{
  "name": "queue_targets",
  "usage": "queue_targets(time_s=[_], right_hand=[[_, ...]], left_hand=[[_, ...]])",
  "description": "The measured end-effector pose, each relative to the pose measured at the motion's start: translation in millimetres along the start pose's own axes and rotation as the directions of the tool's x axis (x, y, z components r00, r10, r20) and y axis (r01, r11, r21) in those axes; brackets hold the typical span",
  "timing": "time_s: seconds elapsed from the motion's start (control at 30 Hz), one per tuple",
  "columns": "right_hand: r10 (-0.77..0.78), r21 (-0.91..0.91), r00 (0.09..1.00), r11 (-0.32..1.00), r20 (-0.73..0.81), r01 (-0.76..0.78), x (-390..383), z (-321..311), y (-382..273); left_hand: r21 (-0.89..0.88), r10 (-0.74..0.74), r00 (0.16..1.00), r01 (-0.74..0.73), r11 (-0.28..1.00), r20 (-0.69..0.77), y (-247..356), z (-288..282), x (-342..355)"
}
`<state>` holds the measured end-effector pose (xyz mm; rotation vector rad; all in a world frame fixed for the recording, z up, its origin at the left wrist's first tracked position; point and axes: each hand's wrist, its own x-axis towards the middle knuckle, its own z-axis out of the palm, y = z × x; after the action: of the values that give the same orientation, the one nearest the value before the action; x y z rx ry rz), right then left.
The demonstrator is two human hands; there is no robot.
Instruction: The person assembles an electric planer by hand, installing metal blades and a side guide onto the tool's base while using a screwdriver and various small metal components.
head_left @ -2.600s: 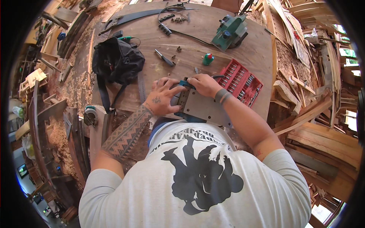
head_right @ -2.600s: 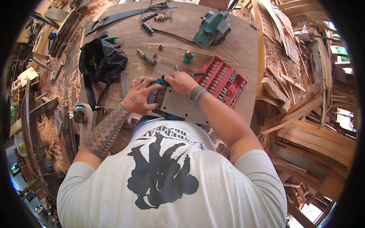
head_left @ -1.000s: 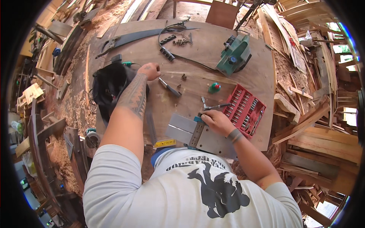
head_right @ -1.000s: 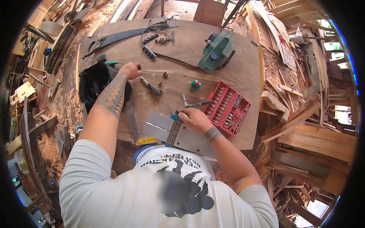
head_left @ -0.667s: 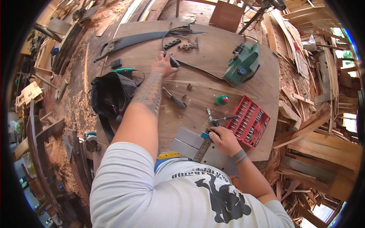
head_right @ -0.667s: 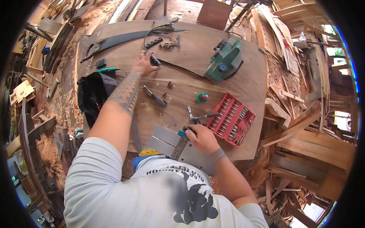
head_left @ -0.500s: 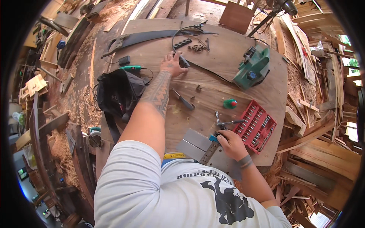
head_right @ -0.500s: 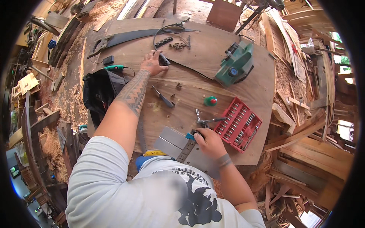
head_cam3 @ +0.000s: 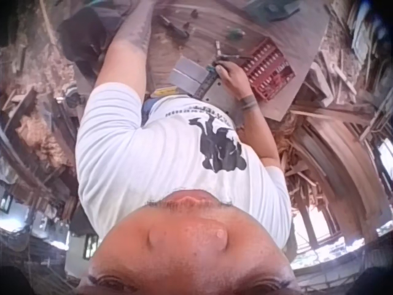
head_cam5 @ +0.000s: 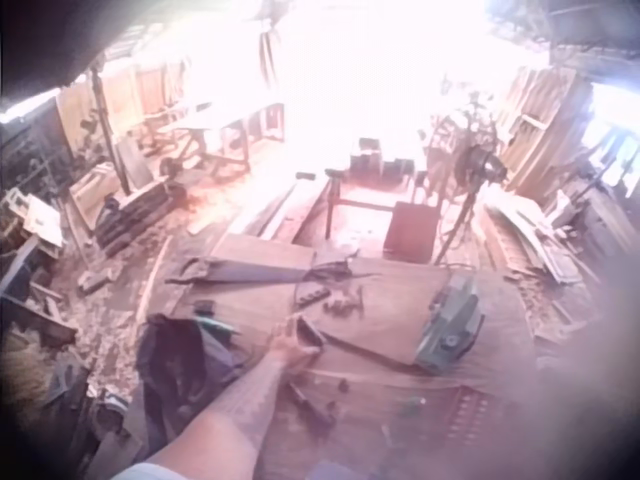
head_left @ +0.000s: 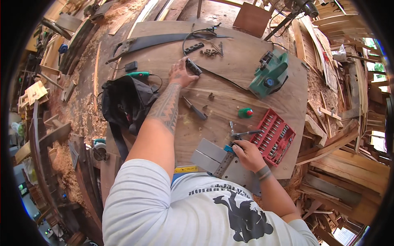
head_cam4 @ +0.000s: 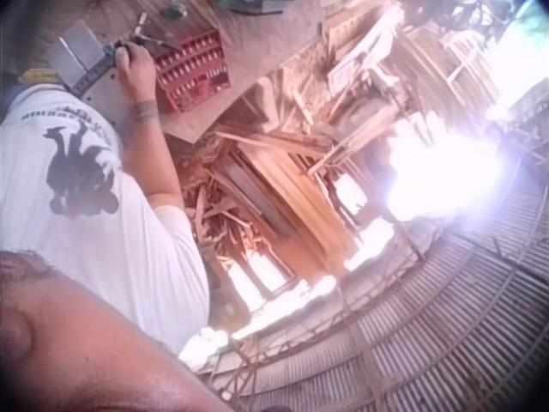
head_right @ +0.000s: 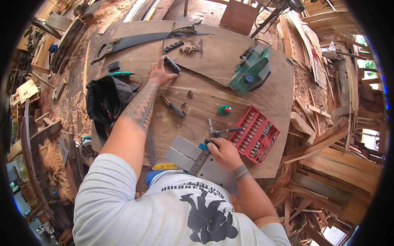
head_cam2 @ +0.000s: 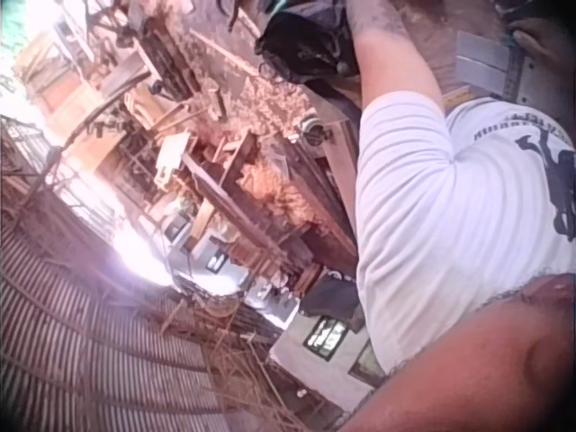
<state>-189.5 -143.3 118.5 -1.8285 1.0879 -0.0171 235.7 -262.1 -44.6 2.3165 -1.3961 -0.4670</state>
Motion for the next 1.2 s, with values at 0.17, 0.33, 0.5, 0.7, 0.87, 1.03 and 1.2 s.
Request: queue_targets(time_s=[0.17, 0.33, 0.5, 0.7, 0.87, 1.03, 1.2], right_hand=[[-0.006, 0.004, 1.000, 1.000, -0.017, 0.006, 0, 1, 6], [-0.003, 0.014, 1.000, 1.000, 0.000, 0.003, 0, 0, 6], [-0.002, 0.002, 1.000, 1.000, -0.009, 0.002, 1, -2, 4], [0.001, -0.002, 1.000, 1.000, 0.012, -0.001, -2, -6, 0], [-0.024, 0.069, 1.000, 0.997, -0.002, 0.024, -9, 0, 21], [-0.068, -0.012, 0.997, 0.998, 0.032, 0.069, -7, -1, 10], [-0.105, -0.093, 0.991, 0.989, 0.089, 0.113, -8, 3, 2]], left_hand=[[-0.027, -0.011, 0.998, 0.012, 1.000, 0.068, -2, -4, 4], [0.004, 0.022, 0.999, -0.022, 1.000, 0.028, -5, 0, 6], [-0.026, 0.074, 0.997, -0.074, 0.997, -0.009, -12, 1, 9], [-0.041, 0.214, 0.963, -0.210, 0.977, 0.161, -46, -69, -6], [0.160, 0.216, 0.800, -0.360, 0.919, 0.560, -47, -148, -68], [0.376, 0.328, 0.770, -0.577, 0.725, 0.547, -38, -170, -155], [0.492, 0.101, 0.839, -0.407, 0.770, 0.535, -58, -174, -167]])
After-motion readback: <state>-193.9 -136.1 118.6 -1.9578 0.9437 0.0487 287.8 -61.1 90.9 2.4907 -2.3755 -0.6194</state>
